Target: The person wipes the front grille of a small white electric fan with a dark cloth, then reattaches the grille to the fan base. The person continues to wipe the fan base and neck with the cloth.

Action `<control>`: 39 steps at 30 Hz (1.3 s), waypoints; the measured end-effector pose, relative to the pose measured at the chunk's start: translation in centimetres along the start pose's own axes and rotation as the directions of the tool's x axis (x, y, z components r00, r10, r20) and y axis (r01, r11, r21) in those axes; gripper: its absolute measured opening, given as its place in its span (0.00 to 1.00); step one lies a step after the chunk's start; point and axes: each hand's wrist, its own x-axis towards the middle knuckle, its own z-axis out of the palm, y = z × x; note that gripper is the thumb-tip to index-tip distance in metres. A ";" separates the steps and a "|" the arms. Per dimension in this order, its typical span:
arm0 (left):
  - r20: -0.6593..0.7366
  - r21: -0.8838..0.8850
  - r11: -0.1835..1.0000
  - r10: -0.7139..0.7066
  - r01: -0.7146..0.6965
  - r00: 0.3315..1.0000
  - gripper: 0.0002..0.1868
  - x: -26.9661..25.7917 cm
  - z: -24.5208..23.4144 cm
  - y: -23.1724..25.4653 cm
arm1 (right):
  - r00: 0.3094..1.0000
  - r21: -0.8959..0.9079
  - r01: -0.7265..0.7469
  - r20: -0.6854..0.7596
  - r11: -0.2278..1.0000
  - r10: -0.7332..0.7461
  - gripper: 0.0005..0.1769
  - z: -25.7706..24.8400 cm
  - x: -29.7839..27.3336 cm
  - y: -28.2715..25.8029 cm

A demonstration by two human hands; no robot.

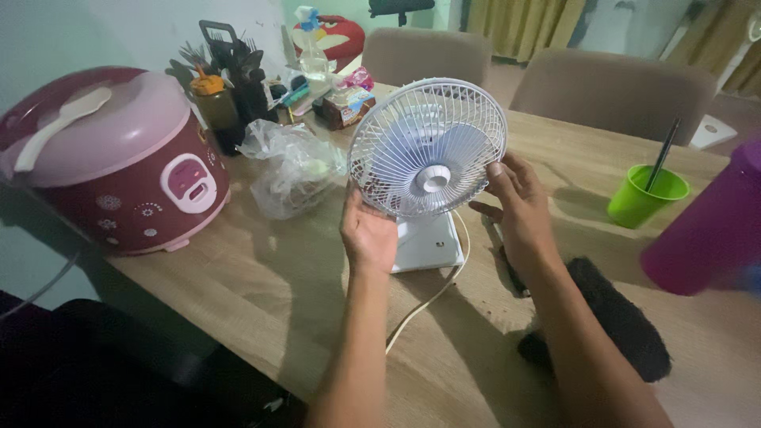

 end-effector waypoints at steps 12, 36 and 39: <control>-0.005 0.007 1.000 -0.017 0.017 1.000 0.31 0.0 0.4 0.1 | 1.000 -0.011 -0.026 0.000 1.000 0.026 0.41 -0.1 0.1 0.0; -0.031 0.481 0.849 0.268 -0.221 0.963 0.38 0.0 2.1 -0.1 | 1.000 -0.040 -0.029 0.006 0.999 0.029 0.41 -0.8 0.3 0.0; 0.021 0.615 0.748 0.299 -0.248 0.954 0.41 -0.4 3.3 0.3 | 0.999 -0.020 -0.043 0.018 0.999 0.043 0.41 -1.0 0.5 0.3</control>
